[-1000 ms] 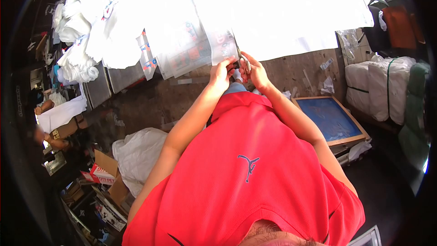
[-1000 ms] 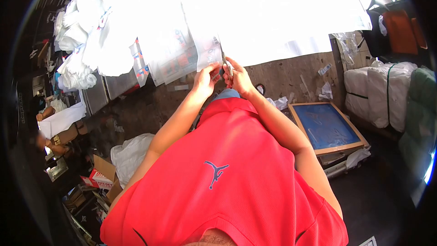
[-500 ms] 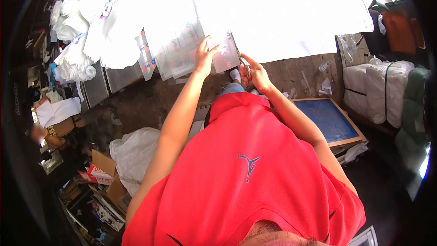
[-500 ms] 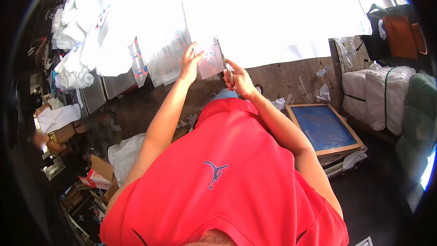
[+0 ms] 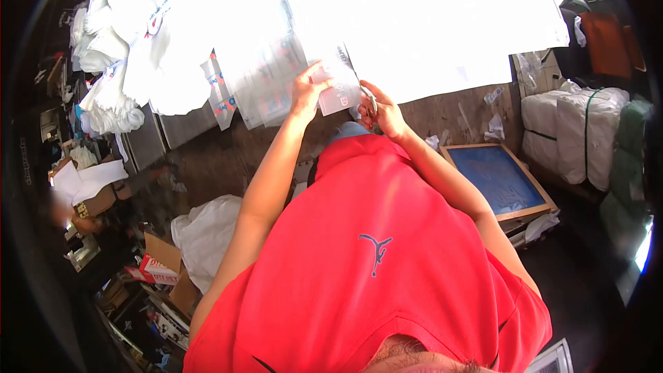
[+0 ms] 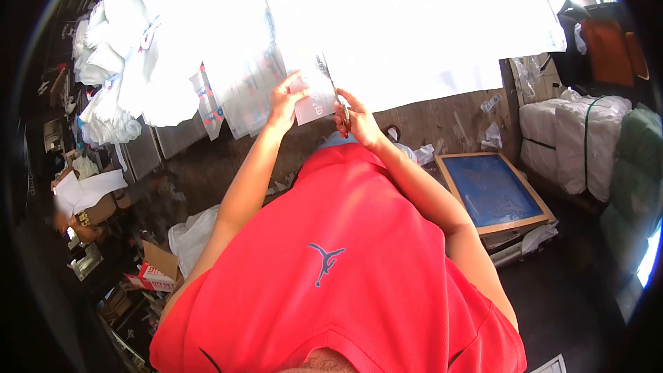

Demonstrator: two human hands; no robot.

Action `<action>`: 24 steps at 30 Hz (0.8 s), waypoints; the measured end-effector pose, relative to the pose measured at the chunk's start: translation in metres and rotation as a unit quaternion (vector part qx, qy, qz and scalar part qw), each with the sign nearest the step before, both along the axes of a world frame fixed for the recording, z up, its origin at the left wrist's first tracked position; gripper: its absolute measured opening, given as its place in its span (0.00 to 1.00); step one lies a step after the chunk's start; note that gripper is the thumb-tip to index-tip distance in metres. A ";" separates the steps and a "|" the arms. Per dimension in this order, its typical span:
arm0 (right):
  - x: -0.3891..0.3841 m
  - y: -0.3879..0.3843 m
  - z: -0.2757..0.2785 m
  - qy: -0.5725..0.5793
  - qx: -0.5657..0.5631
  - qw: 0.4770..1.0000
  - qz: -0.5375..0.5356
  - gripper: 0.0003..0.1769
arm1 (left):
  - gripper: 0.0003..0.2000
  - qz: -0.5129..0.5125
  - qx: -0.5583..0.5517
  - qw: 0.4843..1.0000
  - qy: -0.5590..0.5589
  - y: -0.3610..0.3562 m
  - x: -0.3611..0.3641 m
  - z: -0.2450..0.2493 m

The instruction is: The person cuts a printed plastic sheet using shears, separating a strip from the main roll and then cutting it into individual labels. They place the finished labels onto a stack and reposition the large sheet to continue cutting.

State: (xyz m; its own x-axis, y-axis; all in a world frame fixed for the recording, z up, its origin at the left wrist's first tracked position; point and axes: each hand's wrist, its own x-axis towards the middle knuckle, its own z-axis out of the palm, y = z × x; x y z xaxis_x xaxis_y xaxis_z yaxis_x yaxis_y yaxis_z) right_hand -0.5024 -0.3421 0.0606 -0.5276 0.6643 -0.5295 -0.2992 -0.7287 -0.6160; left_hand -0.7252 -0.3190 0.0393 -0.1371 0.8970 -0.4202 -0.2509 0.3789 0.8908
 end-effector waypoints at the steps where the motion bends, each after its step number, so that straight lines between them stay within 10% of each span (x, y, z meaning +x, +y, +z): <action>1: -0.001 0.000 -0.002 0.019 0.001 1.000 -0.006 0.35 | 0.28 0.001 -0.002 1.000 0.000 -0.001 0.000 0.001; 24: -0.007 0.019 -0.003 -0.021 0.017 0.999 0.030 0.35 | 0.27 -0.009 -0.009 1.000 -0.005 -0.005 0.001 0.017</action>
State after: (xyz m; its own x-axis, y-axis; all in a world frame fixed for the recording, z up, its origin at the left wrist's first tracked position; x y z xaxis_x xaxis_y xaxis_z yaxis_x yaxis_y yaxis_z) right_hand -0.5096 -0.3234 0.0578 -0.5458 0.6501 -0.5287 -0.2288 -0.7226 -0.6523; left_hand -0.7238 -0.3240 0.0559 -0.1163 0.8913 -0.4383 -0.2524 0.4002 0.8810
